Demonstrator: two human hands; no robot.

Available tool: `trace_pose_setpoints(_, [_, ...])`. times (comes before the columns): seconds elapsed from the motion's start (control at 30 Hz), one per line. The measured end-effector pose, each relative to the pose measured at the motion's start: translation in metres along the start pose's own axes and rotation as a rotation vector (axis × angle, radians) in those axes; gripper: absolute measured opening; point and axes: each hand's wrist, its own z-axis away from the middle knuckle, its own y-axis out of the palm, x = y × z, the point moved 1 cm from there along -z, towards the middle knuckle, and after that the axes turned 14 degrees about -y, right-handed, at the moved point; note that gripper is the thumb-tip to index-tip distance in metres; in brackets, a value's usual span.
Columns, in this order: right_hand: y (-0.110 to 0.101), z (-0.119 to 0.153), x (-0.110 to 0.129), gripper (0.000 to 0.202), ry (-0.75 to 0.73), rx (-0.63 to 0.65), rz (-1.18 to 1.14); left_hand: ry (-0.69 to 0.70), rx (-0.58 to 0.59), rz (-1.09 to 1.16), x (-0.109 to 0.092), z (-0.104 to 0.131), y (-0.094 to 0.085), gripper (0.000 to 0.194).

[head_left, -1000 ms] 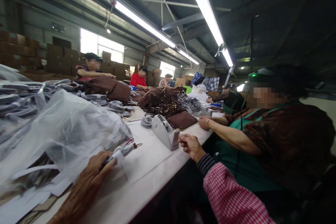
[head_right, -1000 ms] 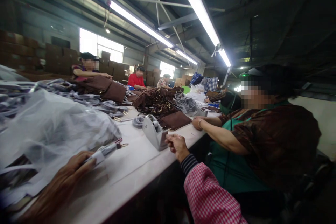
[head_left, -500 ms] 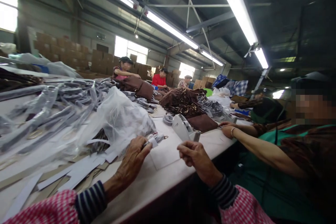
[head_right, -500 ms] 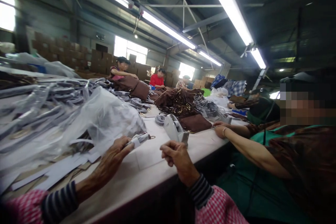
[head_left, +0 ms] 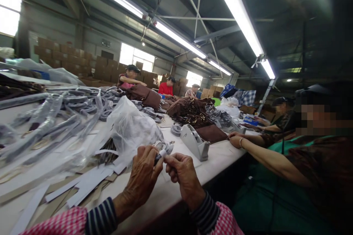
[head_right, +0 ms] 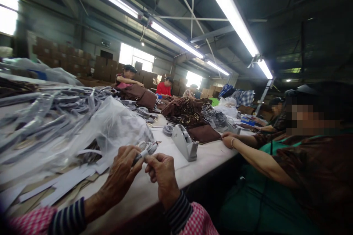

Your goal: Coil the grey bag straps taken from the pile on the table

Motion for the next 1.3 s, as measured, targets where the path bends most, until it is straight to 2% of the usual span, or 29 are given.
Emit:
trace_pose_setpoints(0.1, [-0.001, 0.001, -0.005, 0.041, 0.026, -0.012, -0.016, 0.039, -0.036, -0.072, 0.003, 0.002, 0.003, 0.019])
trace_pose_setpoints(0.2, [-0.002, 0.001, -0.013, 0.043, 0.049, -0.019, -0.058, 0.052, -0.024, -0.083, 0.005, 0.0, 0.003, 0.02])
trace_pose_setpoints(0.43, [-0.001, 0.002, -0.027, 0.055, -0.045, 0.009, -0.062, -0.056, 0.143, 0.127, -0.002, -0.005, -0.006, 0.034])
trace_pose_setpoints(0.63, [0.002, 0.002, -0.035, 0.06, -0.126, 0.006, -0.108, -0.263, 0.399, 0.372, -0.021, -0.004, -0.018, 0.046])
trace_pose_setpoints(0.77, [-0.002, 0.004, -0.043, 0.059, -0.096, 0.036, -0.043, -0.328, 0.474, 0.474, -0.02, -0.003, -0.016, 0.051])
trace_pose_setpoints(0.9, [-0.013, 0.011, -0.047, 0.054, -0.119, 0.056, 0.089, -0.344, 0.464, 0.432, -0.008, -0.006, -0.005, 0.049])
trace_pose_setpoints(0.97, [-0.021, 0.015, -0.04, 0.044, -0.275, 0.028, 0.284, -0.348, 0.421, 0.371, -0.002, -0.007, -0.001, 0.049])
trace_pose_setpoints(1.0, [-0.025, 0.016, -0.034, 0.035, -0.408, 0.02, 0.414, -0.327, 0.402, 0.344, -0.001, -0.007, 0.0, 0.048])
trace_pose_setpoints(1.07, [-0.032, 0.018, -0.017, 0.018, -0.745, 0.052, 0.707, -0.25, 0.388, 0.29, -0.001, -0.005, -0.001, 0.047])
trace_pose_setpoints(1.1, [-0.035, 0.018, -0.009, 0.016, -0.919, 0.1, 0.849, -0.211, 0.402, 0.26, -0.004, -0.004, -0.003, 0.046])
trace_pose_setpoints(1.17, [-0.04, 0.016, 0.003, 0.025, -1.199, 0.234, 1.074, -0.155, 0.467, 0.203, -0.013, 0.0, -0.011, 0.042])
trace_pose_setpoints(1.2, [-0.042, 0.015, 0.007, 0.027, -1.291, 0.295, 1.152, -0.133, 0.504, 0.176, -0.02, 0.001, -0.016, 0.04])
trace_pose_setpoints(1.3, [-0.048, 0.014, 0.009, 0.028, -1.465, 0.374, 1.275, -0.141, 0.639, 0.131, -0.04, 0.008, -0.032, 0.028])
